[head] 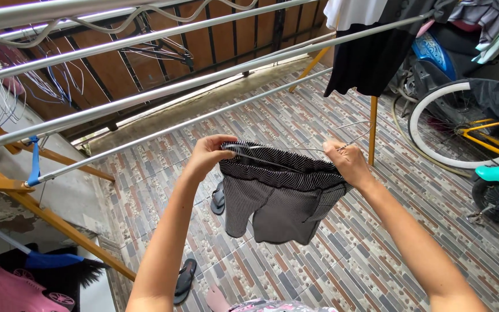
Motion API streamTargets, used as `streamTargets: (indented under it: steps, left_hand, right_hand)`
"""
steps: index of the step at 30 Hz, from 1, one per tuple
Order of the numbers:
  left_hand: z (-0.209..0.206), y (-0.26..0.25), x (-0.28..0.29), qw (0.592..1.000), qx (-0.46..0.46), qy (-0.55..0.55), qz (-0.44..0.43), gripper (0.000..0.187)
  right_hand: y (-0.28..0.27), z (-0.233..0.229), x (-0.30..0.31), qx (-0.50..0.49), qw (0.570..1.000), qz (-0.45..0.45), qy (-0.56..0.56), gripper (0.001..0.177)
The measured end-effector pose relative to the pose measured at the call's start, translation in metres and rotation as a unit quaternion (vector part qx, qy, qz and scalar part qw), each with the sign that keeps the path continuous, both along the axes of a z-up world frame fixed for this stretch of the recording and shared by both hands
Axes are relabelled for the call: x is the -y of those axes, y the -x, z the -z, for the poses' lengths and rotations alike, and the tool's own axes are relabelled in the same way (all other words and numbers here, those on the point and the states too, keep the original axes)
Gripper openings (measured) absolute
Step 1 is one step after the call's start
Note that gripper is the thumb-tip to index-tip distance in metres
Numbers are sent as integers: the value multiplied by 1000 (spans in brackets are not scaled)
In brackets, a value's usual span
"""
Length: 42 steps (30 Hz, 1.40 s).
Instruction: Hanging several pieces of laundry onto hangers and placing them on a drying rack.
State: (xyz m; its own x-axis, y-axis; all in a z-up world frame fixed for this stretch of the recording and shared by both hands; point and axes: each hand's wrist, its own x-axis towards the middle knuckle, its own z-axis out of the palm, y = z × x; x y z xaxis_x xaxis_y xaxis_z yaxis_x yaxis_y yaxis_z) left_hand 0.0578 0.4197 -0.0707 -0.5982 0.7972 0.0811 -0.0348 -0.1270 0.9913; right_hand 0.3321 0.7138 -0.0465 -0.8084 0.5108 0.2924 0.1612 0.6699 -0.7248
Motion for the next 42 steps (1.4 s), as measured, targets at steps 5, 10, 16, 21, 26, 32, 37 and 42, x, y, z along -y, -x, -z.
streamTargets:
  steps: [5,10,16,21,26,32,37,42]
  left_hand:
    - [28,11,2,997,-59,-14,-54,34]
    - [-1,-22,12,953,-187,85,-223,26]
    - [-10,-38,14,878,-252,147,-379,19]
    - [-32,-57,13,861,-281,114,-409,13]
    - [-48,-94,5,826,-442,41,-348,8]
    - [-23,-110,-2,782,-534,60,-315,18]
    - [-21,-146,-34,780,-561,9,-279,26]
    - [-33,-173,-68,787,-598,-59,-137,43]
  right_hand:
    - [-4,-6,7,54,998,2,-25,50]
    - [-3,-17,26,54,996,-47,-62,43]
    - [4,-27,35,123,989,-59,-58,40]
    - [16,-35,60,147,979,-55,-130,43]
    - [48,-19,46,166,980,6,-111,54]
    - [71,-51,24,22,996,-31,83,57]
    - [92,-84,47,23,971,-100,215,43]
    - [121,-69,48,-17,968,-84,235,40]
